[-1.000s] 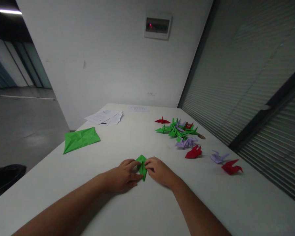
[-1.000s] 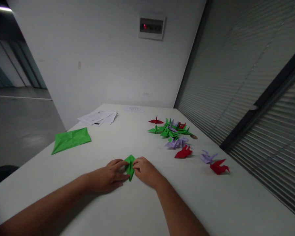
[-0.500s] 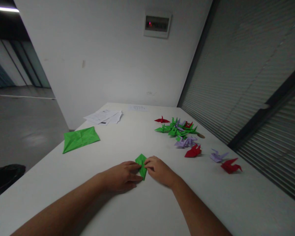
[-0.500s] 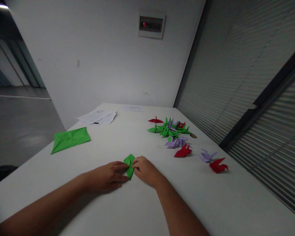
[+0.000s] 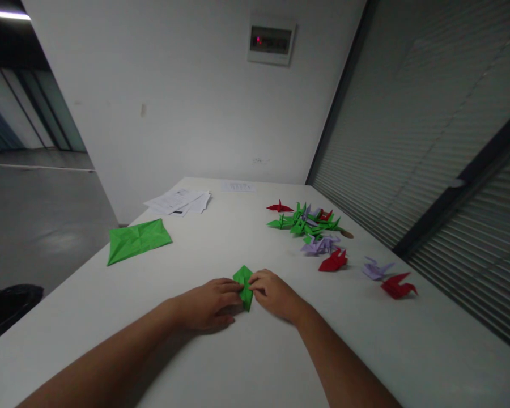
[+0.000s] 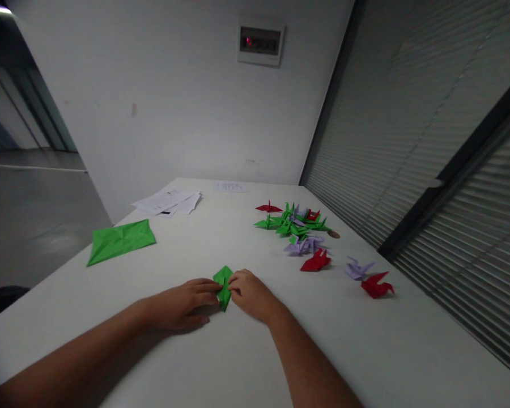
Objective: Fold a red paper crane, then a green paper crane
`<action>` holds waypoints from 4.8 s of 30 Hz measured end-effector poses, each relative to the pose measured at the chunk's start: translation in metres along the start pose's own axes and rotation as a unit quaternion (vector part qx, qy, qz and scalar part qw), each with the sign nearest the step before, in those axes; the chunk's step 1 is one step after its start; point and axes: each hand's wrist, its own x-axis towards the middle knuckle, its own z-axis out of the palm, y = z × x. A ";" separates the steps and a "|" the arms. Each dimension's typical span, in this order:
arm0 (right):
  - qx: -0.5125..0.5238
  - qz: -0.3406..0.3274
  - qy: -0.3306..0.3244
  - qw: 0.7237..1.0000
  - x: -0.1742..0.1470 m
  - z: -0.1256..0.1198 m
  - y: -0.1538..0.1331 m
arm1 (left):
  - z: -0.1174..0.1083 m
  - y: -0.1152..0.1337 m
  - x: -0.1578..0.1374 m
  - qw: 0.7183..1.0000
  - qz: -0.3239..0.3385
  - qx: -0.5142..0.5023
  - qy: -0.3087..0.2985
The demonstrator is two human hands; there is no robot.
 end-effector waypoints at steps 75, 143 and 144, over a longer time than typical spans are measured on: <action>-0.087 0.042 -0.120 0.988 -0.008 -0.004 -0.018 | 0.009 -0.002 -0.004 0.994 -0.090 0.053 -0.035; 0.321 0.123 0.225 0.912 0.017 0.037 -0.024 | 0.025 -0.001 0.029 0.689 -0.289 -0.572 0.339; 0.312 0.122 0.225 0.915 0.017 0.038 -0.026 | 0.024 0.000 0.030 0.691 -0.284 -0.571 0.341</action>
